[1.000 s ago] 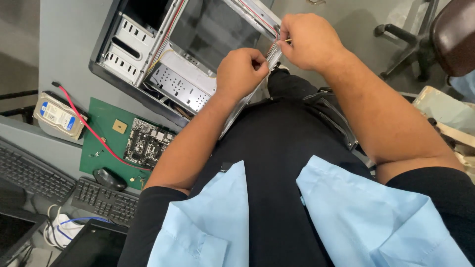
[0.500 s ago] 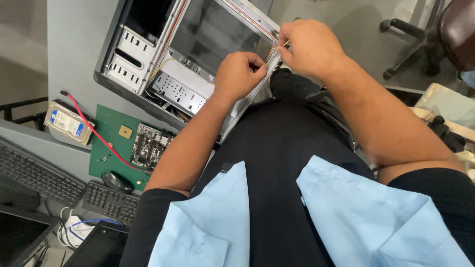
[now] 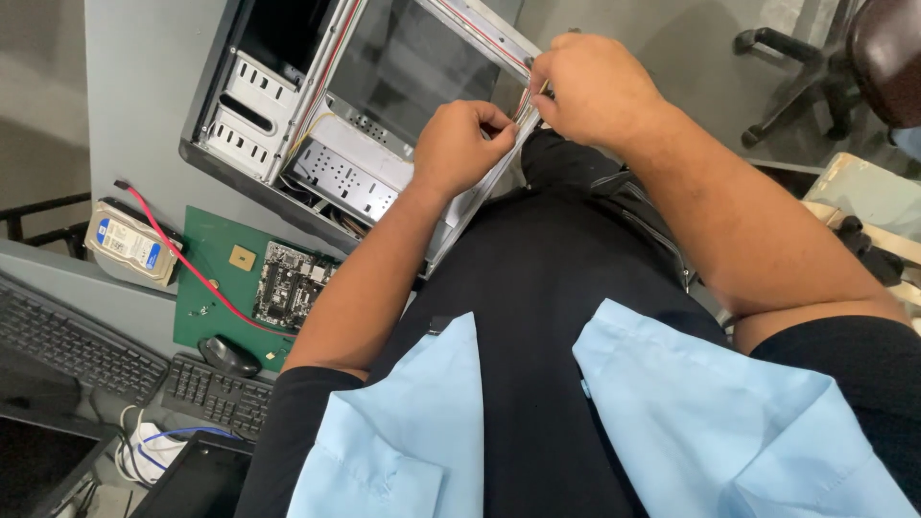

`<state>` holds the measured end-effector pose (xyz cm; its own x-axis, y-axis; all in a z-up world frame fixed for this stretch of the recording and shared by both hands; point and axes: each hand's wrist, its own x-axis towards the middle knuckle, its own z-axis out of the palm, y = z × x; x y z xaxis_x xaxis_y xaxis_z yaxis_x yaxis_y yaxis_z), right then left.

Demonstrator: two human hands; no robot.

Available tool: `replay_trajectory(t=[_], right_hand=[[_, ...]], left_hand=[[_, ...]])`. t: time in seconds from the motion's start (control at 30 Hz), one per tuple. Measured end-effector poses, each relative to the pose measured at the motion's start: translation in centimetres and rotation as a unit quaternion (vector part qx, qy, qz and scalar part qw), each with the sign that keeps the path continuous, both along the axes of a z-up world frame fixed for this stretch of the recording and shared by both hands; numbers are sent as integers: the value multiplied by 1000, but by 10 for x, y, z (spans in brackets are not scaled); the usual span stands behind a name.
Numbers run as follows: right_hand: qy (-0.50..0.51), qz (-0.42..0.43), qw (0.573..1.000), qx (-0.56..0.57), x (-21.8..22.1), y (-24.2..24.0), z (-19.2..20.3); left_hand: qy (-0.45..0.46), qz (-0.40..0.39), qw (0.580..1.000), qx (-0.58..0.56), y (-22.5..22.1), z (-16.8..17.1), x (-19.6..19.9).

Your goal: Securing internal components and panels within a desktop computer case using a screwdriver and manual adjustments.

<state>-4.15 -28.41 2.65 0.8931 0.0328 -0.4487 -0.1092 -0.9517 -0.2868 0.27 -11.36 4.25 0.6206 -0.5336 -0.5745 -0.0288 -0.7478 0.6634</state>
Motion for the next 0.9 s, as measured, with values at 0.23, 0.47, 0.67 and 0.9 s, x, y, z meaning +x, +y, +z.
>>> replay_trajectory(t=[0.23,0.47,0.67,0.9], right_hand=[[-24,-42,999,-10,-3,2,-8],[-107,-63,992,26,-10,3,-15],[-112,-83,989,53,-12,4,-8],[-33,-82,995,49,-1,-1,-6]], left_hand=[[-97,-25,994,-40,0,-24,-12],[-201,-110,973,8,0,-33,-10],[-155,-143,977,37,2,-22,-6],[-166,-215,962,18,13,-22,-6]])
